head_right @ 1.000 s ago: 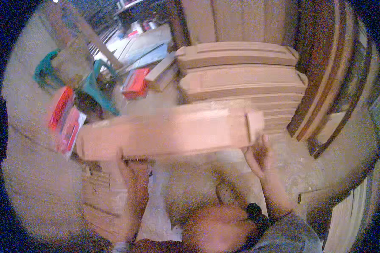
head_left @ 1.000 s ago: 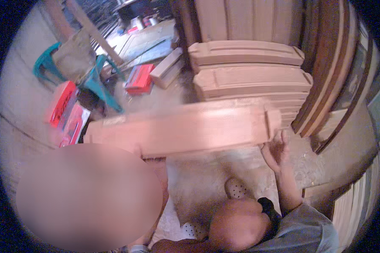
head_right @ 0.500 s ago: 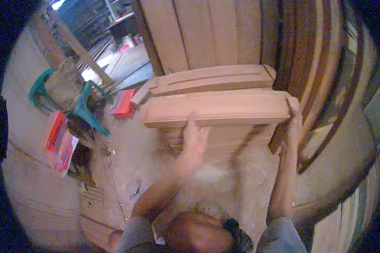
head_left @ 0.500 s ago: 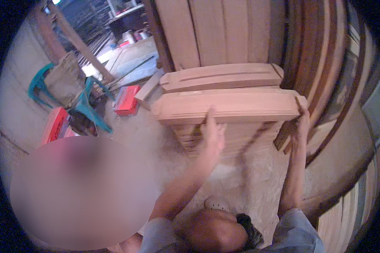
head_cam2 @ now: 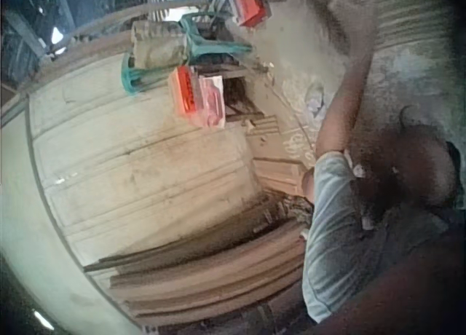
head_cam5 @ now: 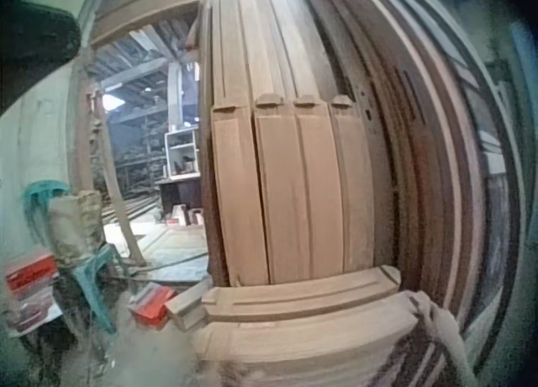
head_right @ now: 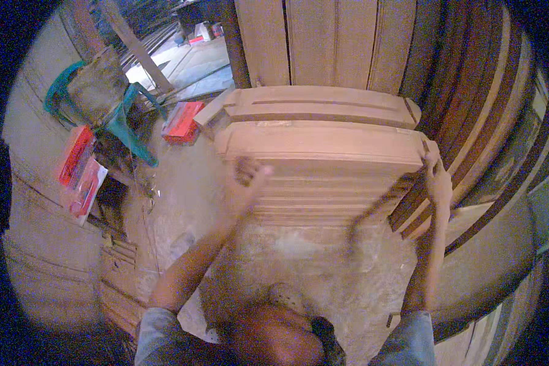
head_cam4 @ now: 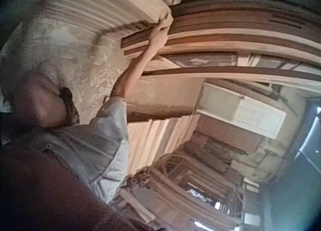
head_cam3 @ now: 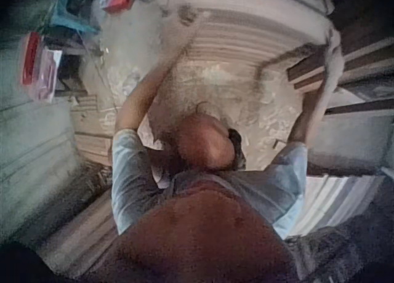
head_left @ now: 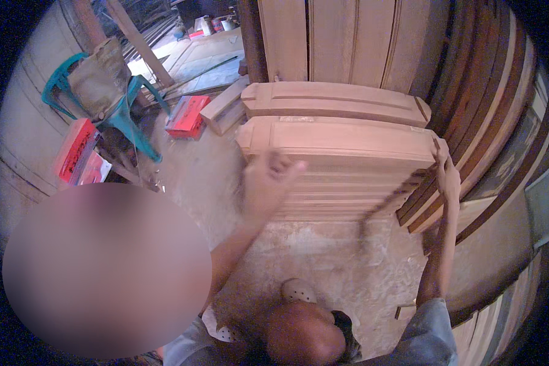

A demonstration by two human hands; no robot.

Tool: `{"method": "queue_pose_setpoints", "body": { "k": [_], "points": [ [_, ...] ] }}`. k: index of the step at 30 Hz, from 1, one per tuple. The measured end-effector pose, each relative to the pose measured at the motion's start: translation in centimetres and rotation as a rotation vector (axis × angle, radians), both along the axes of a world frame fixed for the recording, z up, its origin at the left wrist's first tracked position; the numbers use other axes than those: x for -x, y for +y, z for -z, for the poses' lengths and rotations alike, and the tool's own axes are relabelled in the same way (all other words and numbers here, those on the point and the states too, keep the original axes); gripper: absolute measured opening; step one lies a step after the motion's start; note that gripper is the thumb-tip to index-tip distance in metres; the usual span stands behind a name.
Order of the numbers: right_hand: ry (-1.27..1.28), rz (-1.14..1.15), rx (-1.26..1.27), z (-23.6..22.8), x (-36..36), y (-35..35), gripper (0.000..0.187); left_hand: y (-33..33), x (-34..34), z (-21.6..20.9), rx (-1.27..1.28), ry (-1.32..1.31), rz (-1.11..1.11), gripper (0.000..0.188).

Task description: The person picks up finished wood components from the floor and stacks them one by one into a vertical pile.

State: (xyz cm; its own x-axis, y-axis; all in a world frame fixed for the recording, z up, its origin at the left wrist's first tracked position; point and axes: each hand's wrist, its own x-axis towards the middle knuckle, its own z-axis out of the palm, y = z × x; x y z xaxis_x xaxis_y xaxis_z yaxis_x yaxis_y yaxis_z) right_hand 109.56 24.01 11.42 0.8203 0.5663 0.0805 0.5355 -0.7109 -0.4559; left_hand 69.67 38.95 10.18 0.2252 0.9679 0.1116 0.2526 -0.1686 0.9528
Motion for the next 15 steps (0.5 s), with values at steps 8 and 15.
{"method": "queue_pose_setpoints", "body": {
  "k": [8,15],
  "points": [
    [-0.272,-0.327,-0.485,7.1,-1.1,-0.2,0.083,3.3,2.9,-0.3,-0.106,0.135,-0.092,0.086],
    [-0.270,-0.332,-0.341,6.0,-2.5,1.7,0.082,7.1,1.5,4.3,-0.206,-0.022,-0.180,0.098]
  ]
}}
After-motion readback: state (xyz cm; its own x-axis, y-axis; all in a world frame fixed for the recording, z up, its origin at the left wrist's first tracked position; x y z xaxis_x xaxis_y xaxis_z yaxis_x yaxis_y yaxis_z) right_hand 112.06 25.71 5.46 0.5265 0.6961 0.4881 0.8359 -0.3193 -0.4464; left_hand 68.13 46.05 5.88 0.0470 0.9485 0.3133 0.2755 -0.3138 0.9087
